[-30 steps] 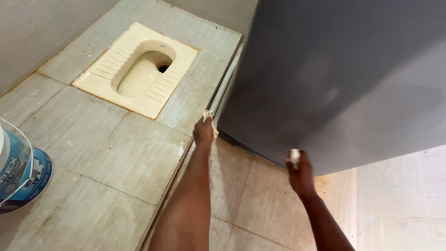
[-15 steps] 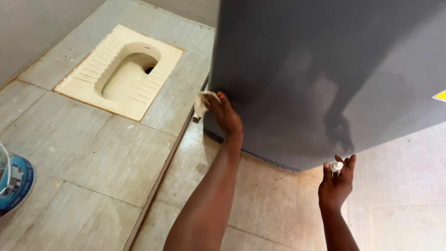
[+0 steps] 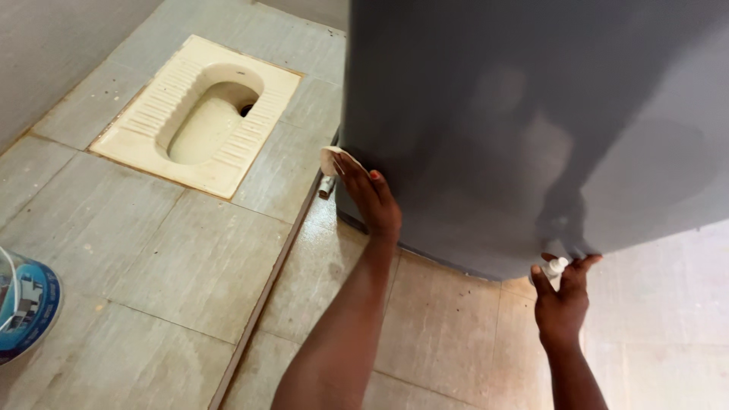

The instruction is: The person cleans the exterior of a washing machine by wiping down its front and side panels with a cloth while holding a small bottle.

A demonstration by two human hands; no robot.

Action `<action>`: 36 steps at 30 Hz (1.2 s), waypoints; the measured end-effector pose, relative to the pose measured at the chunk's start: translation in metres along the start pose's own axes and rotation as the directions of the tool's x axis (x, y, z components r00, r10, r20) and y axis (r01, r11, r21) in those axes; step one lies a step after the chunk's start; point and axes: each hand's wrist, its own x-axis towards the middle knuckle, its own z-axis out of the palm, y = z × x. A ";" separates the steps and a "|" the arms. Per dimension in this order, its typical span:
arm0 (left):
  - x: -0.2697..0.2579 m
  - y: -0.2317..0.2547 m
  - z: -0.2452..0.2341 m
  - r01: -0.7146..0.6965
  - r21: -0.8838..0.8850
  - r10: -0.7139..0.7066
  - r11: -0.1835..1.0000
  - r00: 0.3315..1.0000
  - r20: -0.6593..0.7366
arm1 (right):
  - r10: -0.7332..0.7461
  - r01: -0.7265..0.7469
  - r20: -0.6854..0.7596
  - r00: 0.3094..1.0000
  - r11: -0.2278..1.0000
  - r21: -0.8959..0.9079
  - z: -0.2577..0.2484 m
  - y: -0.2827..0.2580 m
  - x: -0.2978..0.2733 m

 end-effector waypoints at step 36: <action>-0.018 -0.031 0.030 0.900 -0.356 -0.957 0.250 0.286 0.051 | 0.358 -0.346 0.014 0.934 0.910 -0.226 0.002 0.004 0.003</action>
